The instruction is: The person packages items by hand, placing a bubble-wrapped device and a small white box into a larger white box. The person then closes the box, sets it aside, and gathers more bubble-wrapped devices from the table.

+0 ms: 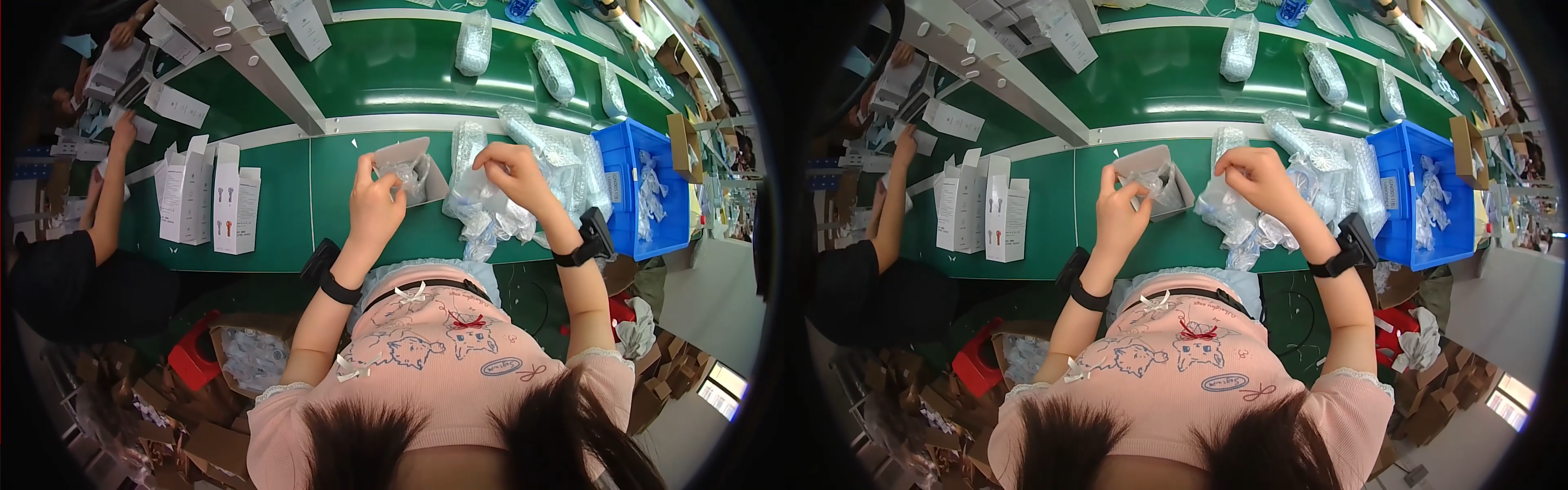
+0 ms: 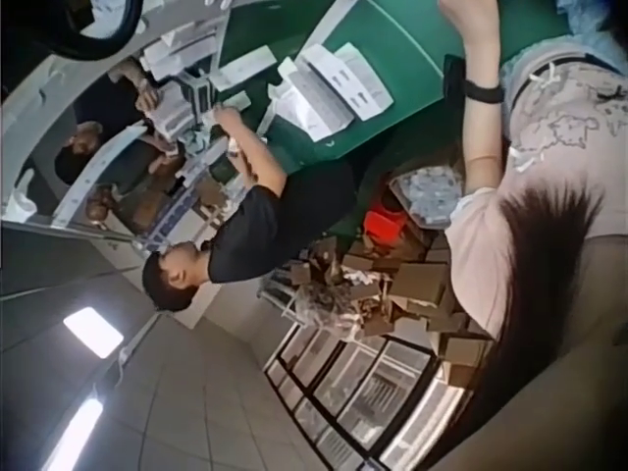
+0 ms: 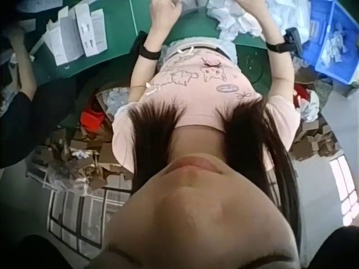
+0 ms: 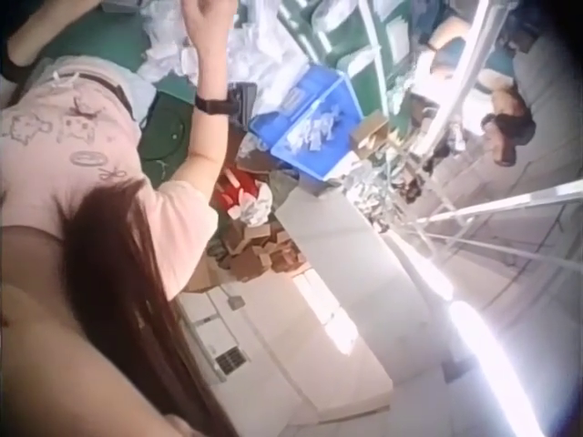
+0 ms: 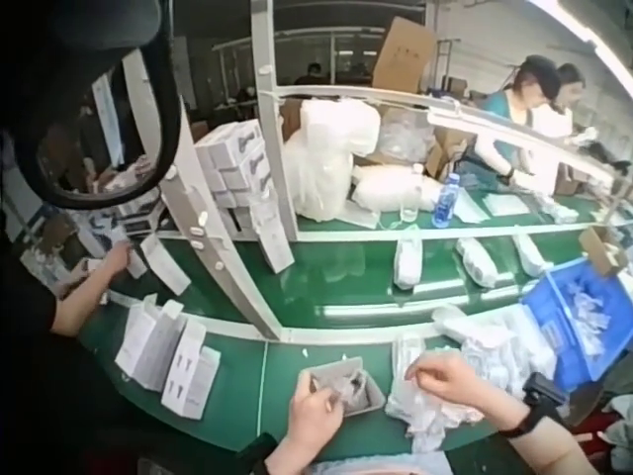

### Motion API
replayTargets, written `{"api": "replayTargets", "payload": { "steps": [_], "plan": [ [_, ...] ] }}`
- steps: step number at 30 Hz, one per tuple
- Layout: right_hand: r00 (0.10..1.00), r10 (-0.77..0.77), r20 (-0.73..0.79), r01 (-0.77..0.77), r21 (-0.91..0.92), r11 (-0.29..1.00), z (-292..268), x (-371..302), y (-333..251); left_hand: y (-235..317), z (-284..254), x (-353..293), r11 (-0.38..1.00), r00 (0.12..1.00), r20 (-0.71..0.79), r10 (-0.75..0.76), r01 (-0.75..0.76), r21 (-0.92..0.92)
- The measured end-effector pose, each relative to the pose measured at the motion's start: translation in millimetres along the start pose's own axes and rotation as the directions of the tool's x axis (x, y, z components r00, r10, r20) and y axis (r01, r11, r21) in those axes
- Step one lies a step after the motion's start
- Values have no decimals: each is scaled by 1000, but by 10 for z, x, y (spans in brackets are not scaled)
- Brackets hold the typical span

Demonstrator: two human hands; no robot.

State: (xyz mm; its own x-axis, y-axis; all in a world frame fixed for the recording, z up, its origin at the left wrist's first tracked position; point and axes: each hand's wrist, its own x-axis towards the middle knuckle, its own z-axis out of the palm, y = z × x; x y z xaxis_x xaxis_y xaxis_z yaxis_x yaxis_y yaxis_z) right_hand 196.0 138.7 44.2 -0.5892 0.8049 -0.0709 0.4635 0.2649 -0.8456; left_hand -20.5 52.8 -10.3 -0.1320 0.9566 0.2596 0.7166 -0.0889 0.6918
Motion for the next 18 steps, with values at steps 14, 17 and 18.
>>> {"api": "replayTargets", "payload": {
  "steps": [14,17,18],
  "plan": [
    [765,-593,251,642,-384,664,496,225,-192,-65,25,138,968,986,6,-167,165,-190],
    [706,-646,292,697,-448,559,508,209,-185,-130,35,114,948,982,-4,-190,183,-260],
    [711,-627,318,696,-446,563,532,171,-183,-144,34,106,937,979,-7,-201,190,-293]
  ]
}}
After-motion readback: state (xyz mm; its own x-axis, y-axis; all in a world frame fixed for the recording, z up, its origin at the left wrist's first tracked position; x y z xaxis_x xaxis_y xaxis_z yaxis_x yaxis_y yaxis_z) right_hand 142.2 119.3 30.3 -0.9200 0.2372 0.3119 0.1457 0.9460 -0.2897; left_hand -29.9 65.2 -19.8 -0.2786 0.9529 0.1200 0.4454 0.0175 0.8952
